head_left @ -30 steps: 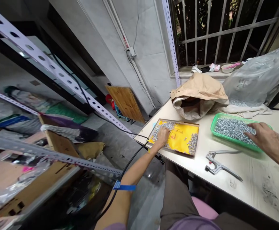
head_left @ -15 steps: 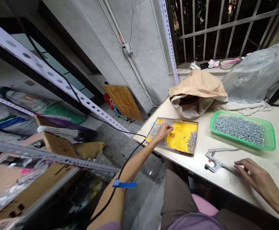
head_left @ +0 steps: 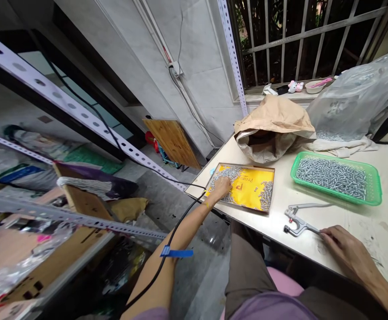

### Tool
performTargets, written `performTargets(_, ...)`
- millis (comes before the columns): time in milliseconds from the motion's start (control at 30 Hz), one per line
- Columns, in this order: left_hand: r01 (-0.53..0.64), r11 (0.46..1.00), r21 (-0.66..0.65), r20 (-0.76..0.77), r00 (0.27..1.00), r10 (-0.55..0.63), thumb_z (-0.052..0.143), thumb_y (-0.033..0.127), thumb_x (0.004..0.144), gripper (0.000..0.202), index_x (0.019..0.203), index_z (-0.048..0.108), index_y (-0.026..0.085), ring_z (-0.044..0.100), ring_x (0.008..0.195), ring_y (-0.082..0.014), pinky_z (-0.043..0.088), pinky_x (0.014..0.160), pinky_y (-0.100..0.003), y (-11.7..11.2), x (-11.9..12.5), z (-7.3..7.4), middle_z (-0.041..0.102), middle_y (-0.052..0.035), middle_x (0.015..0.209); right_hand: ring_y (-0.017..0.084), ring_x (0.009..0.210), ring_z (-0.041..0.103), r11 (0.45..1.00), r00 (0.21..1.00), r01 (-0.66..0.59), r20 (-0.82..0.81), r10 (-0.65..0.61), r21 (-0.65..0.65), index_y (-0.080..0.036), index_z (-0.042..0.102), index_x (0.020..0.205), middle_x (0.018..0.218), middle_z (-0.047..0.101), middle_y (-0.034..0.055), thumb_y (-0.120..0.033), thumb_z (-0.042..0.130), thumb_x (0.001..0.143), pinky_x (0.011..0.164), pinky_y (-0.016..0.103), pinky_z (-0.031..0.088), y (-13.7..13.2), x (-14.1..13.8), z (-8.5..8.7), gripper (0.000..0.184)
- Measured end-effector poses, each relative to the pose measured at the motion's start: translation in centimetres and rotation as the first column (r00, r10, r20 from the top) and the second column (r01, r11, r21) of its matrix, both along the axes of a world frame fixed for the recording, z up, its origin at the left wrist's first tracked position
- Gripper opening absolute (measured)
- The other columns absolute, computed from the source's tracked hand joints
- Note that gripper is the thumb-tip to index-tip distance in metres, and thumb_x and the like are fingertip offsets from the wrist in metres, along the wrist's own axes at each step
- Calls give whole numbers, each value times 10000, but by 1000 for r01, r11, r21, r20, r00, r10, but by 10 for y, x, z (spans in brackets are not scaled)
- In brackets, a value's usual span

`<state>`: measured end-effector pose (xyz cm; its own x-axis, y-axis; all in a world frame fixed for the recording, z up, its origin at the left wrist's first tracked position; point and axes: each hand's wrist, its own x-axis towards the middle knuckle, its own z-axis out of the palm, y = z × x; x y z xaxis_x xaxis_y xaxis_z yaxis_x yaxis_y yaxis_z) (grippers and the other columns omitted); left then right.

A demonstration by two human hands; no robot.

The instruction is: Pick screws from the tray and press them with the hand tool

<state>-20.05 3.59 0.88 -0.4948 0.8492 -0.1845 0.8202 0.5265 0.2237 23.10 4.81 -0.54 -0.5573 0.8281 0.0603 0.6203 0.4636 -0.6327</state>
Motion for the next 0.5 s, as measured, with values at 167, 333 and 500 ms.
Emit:
performTargets(167, -34, 997, 64, 251, 968, 17, 612, 237, 713, 214, 527, 585, 134, 508, 532, -110, 347, 532, -204, -3, -16, 3, 484, 25, 468, 201, 698, 659, 1000, 1000, 13, -28, -12, 29, -261, 627, 809, 833, 671, 49, -541, 370, 893, 593, 309, 522, 0, 3, -3, 390)
performTargets(333, -89, 990, 109, 490, 871, 25, 648, 429, 705, 333, 574, 575, 132, 417, 455, -67, 320, 463, -187, -8, -19, 6, 511, 27, 497, 208, 740, 659, 999, 999, 14, -49, -12, 48, -262, 639, 854, 860, 673, 51, -526, 377, 903, 624, 318, 520, -2, 4, -13, 375)
performTargets(500, -154, 981, 122, 687, 726, 29, 709, 508, 648, 402, 621, 580, 127, 425, 460, -48, 330, 459, -179, -6, -10, 15, 580, 6, 583, 206, 754, 648, 995, 995, 61, -79, -54, 82, -254, 633, 860, 880, 663, 60, -525, 350, 920, 626, 323, 511, -6, 2, -16, 397)
